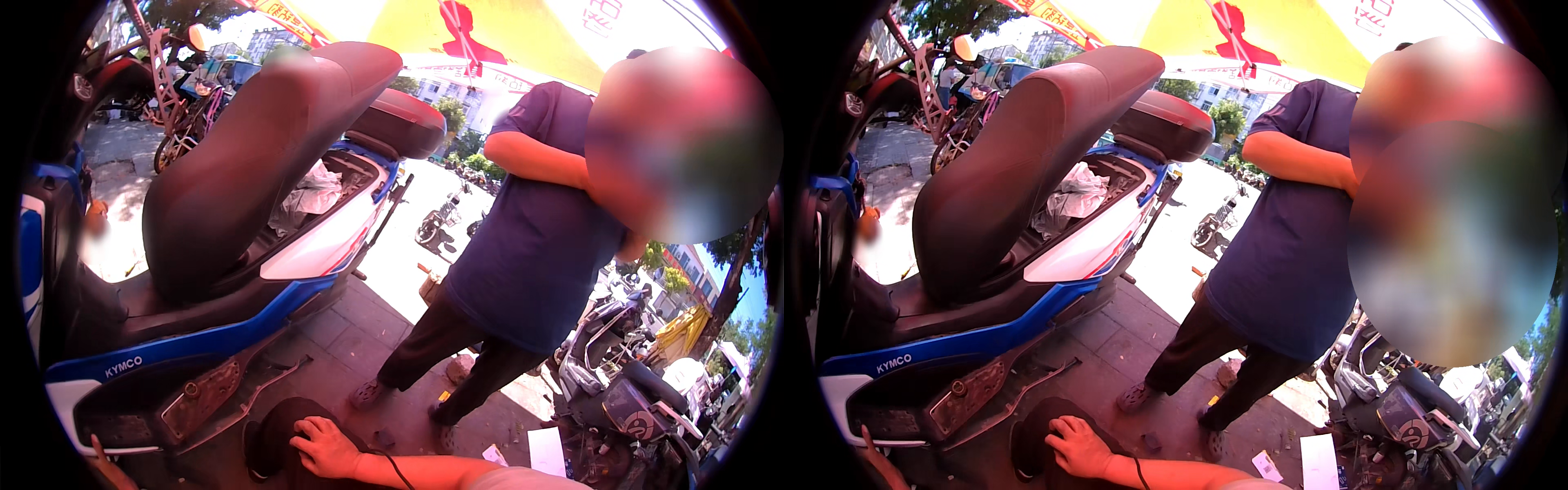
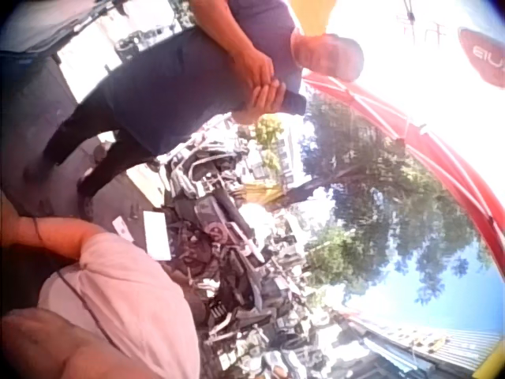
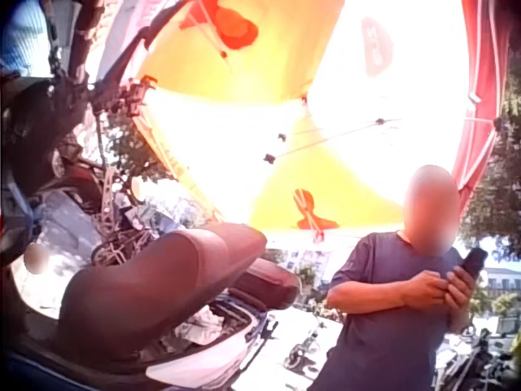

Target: The person removes a plastic side panel from a white and blue scooter and uses a screwdriver to pry at the internal frame components.

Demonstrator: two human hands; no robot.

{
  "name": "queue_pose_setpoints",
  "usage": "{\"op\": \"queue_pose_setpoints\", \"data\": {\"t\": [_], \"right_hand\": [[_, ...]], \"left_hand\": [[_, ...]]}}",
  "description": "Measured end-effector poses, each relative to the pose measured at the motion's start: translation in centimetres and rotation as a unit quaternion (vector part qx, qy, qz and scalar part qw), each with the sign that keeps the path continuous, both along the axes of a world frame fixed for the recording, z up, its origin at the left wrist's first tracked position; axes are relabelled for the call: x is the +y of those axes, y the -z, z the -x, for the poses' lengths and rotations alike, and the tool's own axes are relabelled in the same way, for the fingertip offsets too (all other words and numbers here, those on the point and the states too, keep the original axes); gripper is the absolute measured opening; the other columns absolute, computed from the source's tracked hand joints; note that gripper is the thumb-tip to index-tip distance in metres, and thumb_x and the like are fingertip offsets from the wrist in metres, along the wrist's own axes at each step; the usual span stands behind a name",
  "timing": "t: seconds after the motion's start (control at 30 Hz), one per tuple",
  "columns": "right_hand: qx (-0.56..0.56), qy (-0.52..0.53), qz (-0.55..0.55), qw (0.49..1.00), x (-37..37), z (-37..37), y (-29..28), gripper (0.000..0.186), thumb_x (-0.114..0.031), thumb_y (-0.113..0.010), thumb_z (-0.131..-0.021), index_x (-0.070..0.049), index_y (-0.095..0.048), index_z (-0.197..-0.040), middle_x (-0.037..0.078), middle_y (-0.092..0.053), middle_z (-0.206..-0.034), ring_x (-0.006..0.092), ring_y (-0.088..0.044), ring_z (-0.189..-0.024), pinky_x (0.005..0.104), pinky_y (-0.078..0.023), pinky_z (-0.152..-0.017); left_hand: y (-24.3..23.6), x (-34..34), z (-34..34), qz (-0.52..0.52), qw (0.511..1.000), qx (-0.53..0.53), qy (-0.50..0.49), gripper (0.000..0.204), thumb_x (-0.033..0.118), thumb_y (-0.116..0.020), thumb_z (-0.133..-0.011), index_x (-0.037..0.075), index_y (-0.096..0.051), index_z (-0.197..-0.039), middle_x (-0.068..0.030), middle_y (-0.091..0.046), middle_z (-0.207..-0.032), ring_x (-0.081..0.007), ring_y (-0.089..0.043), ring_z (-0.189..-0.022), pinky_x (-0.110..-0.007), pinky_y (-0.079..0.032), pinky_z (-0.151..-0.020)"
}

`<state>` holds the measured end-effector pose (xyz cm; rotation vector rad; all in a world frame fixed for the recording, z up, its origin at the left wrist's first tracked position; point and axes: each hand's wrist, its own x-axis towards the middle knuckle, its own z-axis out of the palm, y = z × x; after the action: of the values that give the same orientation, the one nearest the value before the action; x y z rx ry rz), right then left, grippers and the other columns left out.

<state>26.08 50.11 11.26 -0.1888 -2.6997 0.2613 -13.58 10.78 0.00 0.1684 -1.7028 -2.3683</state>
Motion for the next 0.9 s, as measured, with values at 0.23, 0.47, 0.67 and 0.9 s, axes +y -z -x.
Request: {"op": "queue_pose_setpoints", "data": {"t": [0.23,0.47,0.67,0.9], "right_hand": [[-0.074,0.065,-0.058,0.993,-3.0,3.4,-2.7,0.026,-0.023,-0.076,-0.080,-0.011,-0.068,-0.102,0.014,-0.058,-0.116,0.0382,-0.051,-0.116,0.0489,-0.041,-0.100],[0.003,-0.141,0.607,0.782,-13.3,16.6,-0.2,0.034,-0.021,-0.052,-0.106,-0.004,-0.051,-0.077,0.003,-0.048,-0.076,0.0163,-0.047,-0.073,0.0376,-0.047,-0.078],[-0.057,-0.438,0.647,0.621,-23.1,32.5,-5.1,0.050,-0.030,-0.049,-0.109,-0.008,-0.040,-0.065,0.002,-0.034,-0.064,0.0179,-0.040,-0.067,0.0375,-0.041,-0.067],[-0.177,-0.561,0.624,0.514,-27.5,42.4,-4.8,0.050,-0.032,-0.056,-0.102,-0.009,-0.036,-0.063,0.001,-0.029,-0.061,0.0179,-0.029,-0.060,0.0362,-0.030,-0.059]], "left_hand": [[-3.1,5.9,-0.5,-0.004,0.996,0.067,-0.054,0.110,0.031,-0.088,-0.082,0.001,-0.019,-0.161,-0.0172,-0.041,-0.152,-0.0268,-0.042,-0.139,-0.038,-0.032,-0.118],[-2.4,2.5,-2.1,-0.002,0.994,0.066,-0.089,0.131,0.033,-0.093,-0.071,-0.002,-0.005,-0.161,-0.0226,-0.046,-0.146,-0.0303,-0.052,-0.131,-0.039,-0.043,-0.111],[-1.9,2.8,-1.9,-0.001,0.993,0.055,-0.100,0.134,0.035,-0.093,-0.068,0.001,-0.003,-0.160,-0.0256,-0.051,-0.143,-0.0354,-0.057,-0.128,-0.041,-0.047,-0.109],[-3.9,3.6,-0.9,0.018,0.994,0.035,-0.099,0.136,0.027,-0.093,-0.061,-0.001,-0.001,-0.158,-0.0267,-0.042,-0.147,-0.0387,-0.052,-0.133,-0.047,-0.046,-0.110]]}}
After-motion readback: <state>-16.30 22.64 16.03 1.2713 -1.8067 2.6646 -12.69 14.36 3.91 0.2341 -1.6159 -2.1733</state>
